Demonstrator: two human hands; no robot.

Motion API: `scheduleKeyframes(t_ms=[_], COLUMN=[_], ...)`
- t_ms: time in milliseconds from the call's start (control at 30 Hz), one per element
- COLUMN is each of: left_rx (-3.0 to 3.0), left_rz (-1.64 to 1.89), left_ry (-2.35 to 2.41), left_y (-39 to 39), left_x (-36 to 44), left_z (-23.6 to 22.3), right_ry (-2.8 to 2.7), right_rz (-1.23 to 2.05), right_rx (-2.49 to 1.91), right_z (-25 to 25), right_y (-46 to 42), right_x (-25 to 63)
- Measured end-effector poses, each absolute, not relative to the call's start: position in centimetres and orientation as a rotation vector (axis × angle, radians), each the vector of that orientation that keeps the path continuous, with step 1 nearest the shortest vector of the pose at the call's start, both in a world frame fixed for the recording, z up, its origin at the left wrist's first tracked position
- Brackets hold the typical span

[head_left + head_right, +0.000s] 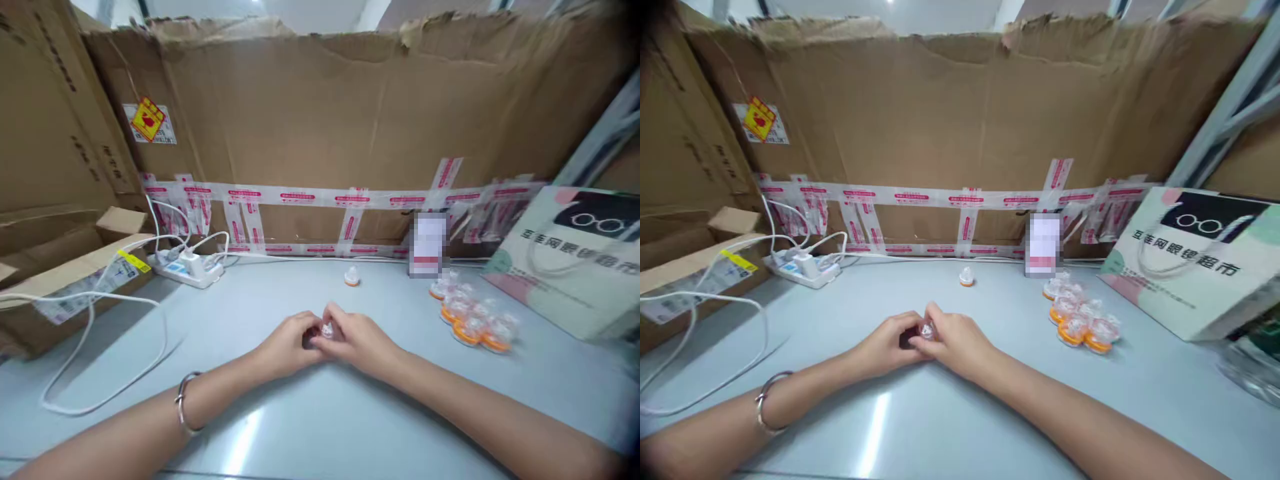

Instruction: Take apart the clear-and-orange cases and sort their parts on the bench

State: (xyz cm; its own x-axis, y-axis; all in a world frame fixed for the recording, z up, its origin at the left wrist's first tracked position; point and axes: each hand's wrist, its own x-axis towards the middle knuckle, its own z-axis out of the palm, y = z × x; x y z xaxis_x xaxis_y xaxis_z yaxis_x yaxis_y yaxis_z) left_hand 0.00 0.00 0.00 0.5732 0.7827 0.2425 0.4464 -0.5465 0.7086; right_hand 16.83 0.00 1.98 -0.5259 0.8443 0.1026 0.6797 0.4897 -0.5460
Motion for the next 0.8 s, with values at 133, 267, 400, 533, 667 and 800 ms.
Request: scheduleKeyframes(t_ms=[133, 267, 400, 533, 667, 800], left_rx=[2.22, 2.197, 2.164, 2.148, 2.12, 2.092], left_rz=[0.734, 0.73, 0.705, 0.681, 0.689, 0.689], left_ry=[0.938, 0.896, 0.856, 0.868, 0.9, 0.91], left_y=[0.1, 0.2, 0.4, 0.6, 0.5, 0.4], left_x=[-0.1, -0.3, -0.5, -0.6, -0.5, -0.4], left_z=[-0.1, -0.1, -0.2, -0.2, -0.1, -0.1], right_ry=[-2.393, -2.454, -2.581, -2.704, -2.641, -2.553], right_rz=[0.716, 0.725, 0.747, 0.723, 0.599, 0.387], right_rx=[-1.223, -1.089, -0.877, -0.717, -0.997, -1.333], right_z=[2.2, 2.8, 3.7, 4.5, 4.3, 3.8], right_y=[-0.2, -0.1, 0.4, 0.5, 0.1, -0.4], right_x=[17.0, 17.4, 18.2, 18.9, 18.4, 17.4])
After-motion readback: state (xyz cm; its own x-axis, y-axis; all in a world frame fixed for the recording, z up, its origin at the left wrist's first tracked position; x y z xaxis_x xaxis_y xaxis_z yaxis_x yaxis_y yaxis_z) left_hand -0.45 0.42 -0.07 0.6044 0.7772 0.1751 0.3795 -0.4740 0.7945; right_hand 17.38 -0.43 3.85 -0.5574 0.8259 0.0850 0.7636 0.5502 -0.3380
